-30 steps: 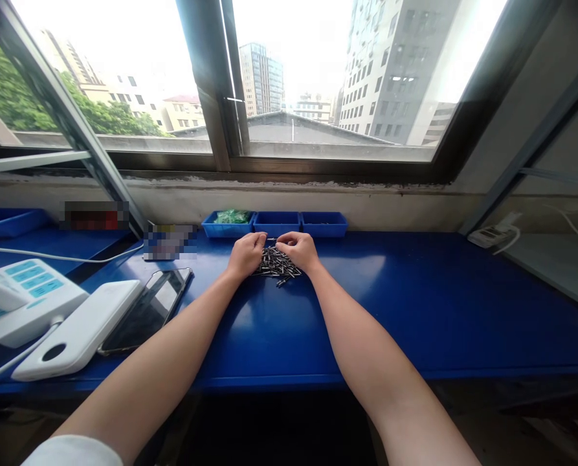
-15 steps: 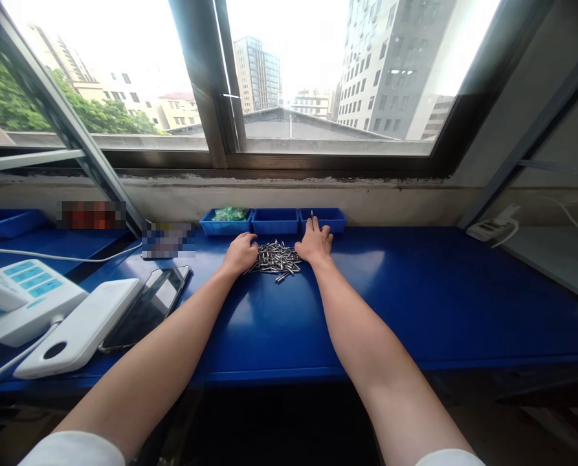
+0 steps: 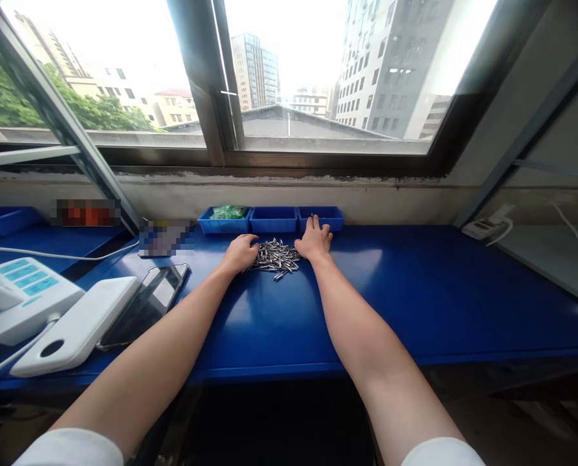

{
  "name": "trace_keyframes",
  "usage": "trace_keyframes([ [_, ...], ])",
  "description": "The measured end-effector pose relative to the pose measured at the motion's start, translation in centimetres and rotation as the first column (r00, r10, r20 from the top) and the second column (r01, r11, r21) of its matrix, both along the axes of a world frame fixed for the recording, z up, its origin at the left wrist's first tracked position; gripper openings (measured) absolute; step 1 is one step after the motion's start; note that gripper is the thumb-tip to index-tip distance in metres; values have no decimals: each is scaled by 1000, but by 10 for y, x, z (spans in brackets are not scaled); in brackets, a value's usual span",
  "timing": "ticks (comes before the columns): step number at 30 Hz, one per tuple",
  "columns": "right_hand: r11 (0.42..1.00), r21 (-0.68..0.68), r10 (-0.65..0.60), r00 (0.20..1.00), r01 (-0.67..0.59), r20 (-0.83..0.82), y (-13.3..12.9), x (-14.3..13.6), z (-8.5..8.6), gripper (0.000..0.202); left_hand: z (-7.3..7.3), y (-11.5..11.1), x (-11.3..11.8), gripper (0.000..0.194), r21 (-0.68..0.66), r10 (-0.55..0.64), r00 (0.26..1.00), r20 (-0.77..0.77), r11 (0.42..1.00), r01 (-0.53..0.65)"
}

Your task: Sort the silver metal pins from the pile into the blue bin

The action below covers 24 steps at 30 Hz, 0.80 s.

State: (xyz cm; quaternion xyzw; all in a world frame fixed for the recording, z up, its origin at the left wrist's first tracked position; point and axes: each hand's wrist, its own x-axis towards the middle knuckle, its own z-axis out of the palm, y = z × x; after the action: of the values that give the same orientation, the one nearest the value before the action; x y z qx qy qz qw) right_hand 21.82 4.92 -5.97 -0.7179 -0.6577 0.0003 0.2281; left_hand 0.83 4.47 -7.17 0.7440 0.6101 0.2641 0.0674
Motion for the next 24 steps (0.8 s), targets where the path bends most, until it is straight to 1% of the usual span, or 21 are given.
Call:
trace_keyframes([
  [3, 1000, -2, 8, 1000, -8, 12, -1, -1, -1, 77, 1, 0, 1, 37, 11, -22, 1000, 14, 1000, 22],
  [6, 1000, -6, 20, 1000, -19, 14, -1, -1, -2, 77, 6, -3, 3, 35, 42, -45, 998, 41, 998, 43],
  [10, 999, 35, 38, 999, -38, -22, 2, 0, -5, 76, 11, -8, 6, 37, 12, -83, 995, 57, 997, 83],
  [15, 998, 50, 27, 998, -24, -52, 4, 2, -6, 75, 9, -7, 5, 37, 20, -122, 992, 41, 992, 121],
  [19, 999, 40, 4, 996, 0, -93, 3, 2, -5, 72, 8, -2, 0, 37, 18, -107, 994, 26, 994, 106],
  [22, 996, 94, 16, 992, -5, -121, 0, 0, -3, 68, 9, -2, -2, 38, 9, -87, 995, 44, 996, 87],
  [24, 987, 154, 54, 992, -36, -117, -2, -3, -2, 63, 10, -3, -2, 39, 0, -101, 993, 60, 995, 101],
])
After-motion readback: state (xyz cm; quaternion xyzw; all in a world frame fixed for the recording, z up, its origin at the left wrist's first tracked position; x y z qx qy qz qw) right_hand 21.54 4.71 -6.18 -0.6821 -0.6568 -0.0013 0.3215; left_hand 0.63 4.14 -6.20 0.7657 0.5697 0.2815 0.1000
